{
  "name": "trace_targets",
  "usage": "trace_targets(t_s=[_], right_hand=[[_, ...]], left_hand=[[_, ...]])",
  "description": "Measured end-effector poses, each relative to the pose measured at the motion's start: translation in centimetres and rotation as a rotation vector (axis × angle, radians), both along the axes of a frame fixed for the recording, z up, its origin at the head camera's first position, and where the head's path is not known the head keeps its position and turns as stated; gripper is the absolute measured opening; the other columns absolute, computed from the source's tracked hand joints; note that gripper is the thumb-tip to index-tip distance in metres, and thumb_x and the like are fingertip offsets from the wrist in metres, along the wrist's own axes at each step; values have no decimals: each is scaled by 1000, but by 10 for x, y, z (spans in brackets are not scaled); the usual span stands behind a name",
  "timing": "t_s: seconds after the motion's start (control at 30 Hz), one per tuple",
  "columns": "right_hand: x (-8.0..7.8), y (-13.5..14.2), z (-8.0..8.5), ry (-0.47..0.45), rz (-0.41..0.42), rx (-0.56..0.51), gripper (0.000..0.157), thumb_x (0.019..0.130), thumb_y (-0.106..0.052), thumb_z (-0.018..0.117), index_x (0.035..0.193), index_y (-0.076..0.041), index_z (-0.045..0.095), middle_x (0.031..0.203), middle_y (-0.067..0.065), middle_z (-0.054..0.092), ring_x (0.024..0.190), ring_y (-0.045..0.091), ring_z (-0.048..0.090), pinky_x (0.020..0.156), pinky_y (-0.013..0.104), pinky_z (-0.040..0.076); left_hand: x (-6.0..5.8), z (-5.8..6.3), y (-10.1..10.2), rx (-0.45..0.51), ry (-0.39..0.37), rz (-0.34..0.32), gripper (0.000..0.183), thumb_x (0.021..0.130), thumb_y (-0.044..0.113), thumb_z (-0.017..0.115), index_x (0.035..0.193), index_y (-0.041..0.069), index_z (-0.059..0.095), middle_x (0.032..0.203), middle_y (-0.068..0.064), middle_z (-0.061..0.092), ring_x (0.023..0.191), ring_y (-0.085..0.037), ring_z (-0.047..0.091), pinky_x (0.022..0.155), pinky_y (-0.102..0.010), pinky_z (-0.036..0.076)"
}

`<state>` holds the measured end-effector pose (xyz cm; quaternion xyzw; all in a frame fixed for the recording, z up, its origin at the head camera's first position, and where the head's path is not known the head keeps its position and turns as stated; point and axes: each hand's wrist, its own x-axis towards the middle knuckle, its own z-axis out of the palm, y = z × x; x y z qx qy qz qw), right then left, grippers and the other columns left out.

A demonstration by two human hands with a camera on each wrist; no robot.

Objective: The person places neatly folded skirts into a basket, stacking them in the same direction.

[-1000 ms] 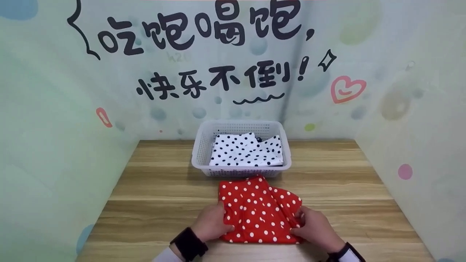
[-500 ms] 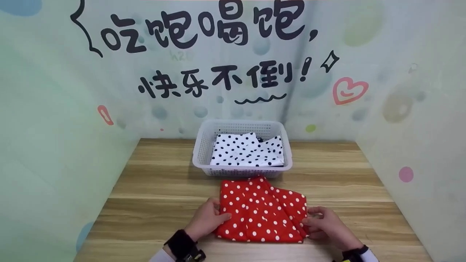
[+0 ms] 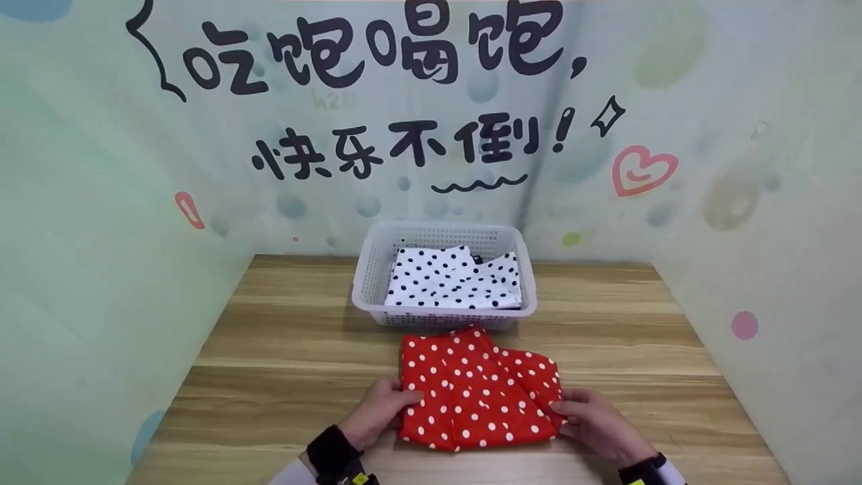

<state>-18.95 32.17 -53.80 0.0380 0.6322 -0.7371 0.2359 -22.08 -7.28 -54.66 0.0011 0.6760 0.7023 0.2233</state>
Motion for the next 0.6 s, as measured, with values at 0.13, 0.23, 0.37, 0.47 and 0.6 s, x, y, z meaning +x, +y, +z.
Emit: trace_targets(t_s=[0.13, 0.23, 0.37, 0.47, 0.6], right_hand=[[-1, -8, -2, 1, 68, -94, 29, 104, -6, 60, 131, 5, 61, 113, 5, 75, 103, 16, 74, 93, 29, 62], [-1, -17, -4, -23, 77, -93, 29, 105, -9, 60, 131, 3, 61, 113, 4, 77, 104, 16, 75, 95, 31, 62], [-2, -31, -6, -42, 49, -26, 42, 102, -14, 65, 138, 5, 56, 114, 4, 78, 105, 18, 76, 94, 32, 62], [-3, -42, -9, -18, 1, 21, 59, 98, -13, 70, 146, 11, 46, 116, 6, 76, 106, 19, 75, 94, 33, 62], [0, -50, -13, 33, -93, 76, 75, 93, -6, 73, 152, 17, 32, 117, 9, 73, 104, 19, 74, 92, 31, 63]], left_hand=[[1, -3, 2, 109, -25, -36, 47, 100, 12, 66, 134, -16, 51, 115, -18, 76, 99, -25, 79, 88, -42, 66], [3, -4, 4, 175, -49, -67, 48, 98, 10, 65, 138, -14, 50, 119, -18, 75, 104, -25, 77, 92, -44, 65], [7, -7, 9, 234, -67, -94, 54, 96, 6, 65, 143, -11, 46, 128, -19, 72, 110, -27, 75, 96, -46, 64], [9, -9, 12, 246, -57, -92, 60, 94, 3, 66, 148, -10, 42, 133, -20, 69, 114, -28, 74, 96, -46, 63], [11, -11, 16, 199, -25, -62, 64, 92, -1, 67, 149, -9, 41, 134, -20, 68, 113, -28, 74, 95, -43, 64]])
